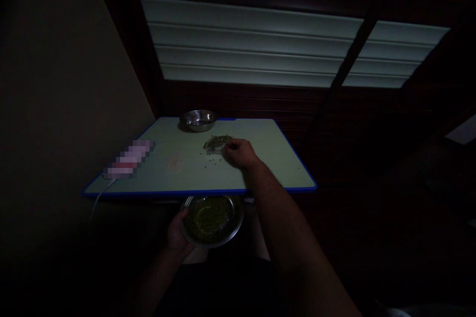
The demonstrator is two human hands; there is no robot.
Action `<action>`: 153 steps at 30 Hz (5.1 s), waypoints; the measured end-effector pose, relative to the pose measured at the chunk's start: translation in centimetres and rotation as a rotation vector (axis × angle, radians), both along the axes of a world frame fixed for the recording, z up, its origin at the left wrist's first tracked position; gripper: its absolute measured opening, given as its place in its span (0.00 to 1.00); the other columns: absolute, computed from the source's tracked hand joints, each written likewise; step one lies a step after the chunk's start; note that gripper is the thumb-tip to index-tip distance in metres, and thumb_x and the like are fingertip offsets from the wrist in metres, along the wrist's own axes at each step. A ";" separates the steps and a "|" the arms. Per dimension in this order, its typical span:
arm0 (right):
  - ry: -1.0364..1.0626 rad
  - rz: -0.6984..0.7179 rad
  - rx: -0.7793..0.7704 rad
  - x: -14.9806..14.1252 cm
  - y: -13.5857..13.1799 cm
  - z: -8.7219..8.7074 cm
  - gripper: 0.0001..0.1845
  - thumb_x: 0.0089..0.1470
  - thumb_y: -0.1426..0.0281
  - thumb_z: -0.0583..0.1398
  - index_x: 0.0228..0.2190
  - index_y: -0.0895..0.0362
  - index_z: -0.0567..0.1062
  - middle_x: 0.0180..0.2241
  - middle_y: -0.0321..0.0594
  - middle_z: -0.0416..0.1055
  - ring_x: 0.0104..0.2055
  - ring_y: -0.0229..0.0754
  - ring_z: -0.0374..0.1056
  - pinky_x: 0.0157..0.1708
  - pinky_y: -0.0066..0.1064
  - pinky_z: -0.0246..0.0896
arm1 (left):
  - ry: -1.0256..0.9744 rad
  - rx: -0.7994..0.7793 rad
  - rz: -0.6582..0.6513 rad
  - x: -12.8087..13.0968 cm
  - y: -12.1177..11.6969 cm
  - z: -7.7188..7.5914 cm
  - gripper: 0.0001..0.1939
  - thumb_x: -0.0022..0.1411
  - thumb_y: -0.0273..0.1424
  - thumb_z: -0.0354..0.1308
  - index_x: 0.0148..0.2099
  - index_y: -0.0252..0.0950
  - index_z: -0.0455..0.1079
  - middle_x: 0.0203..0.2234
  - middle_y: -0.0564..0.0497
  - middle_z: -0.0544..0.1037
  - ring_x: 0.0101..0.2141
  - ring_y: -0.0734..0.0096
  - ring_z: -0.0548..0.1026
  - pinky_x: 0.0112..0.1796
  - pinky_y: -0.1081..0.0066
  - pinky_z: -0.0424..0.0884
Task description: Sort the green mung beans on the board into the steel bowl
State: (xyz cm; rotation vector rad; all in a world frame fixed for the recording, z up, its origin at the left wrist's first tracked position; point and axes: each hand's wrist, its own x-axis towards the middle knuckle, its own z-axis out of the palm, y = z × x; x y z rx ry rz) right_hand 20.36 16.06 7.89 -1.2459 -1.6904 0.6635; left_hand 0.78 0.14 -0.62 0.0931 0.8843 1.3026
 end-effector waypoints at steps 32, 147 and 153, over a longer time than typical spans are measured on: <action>0.108 0.069 -0.113 -0.1 -0.3 0.1 0.13 0.35 0.62 0.62 0.19 0.60 0.72 0.18 0.33 0.63 0.22 0.32 0.55 0.23 0.26 0.50 | -0.019 0.002 -0.023 -0.1 0.0 -0.3 0.11 0.52 0.30 0.56 0.32 0.30 0.78 0.29 0.41 0.83 0.41 0.49 0.79 0.48 0.54 0.70; -0.174 0.363 -0.465 -1.9 -7.6 4.1 0.17 0.42 0.75 0.65 0.38 0.59 0.76 0.24 0.33 0.70 0.22 0.30 0.59 0.25 0.24 0.55 | -0.102 0.031 0.087 0.3 -0.1 0.8 0.10 0.54 0.30 0.55 0.33 0.34 0.77 0.28 0.45 0.83 0.33 0.56 0.80 0.45 0.56 0.72; -0.189 0.420 -0.523 -1.9 -8.0 4.9 0.17 0.43 0.76 0.64 0.40 0.60 0.75 0.20 0.29 0.65 0.20 0.30 0.57 0.22 0.24 0.52 | -0.090 0.025 0.076 0.3 0.0 0.7 0.10 0.54 0.30 0.55 0.33 0.33 0.77 0.28 0.44 0.82 0.34 0.54 0.79 0.47 0.53 0.70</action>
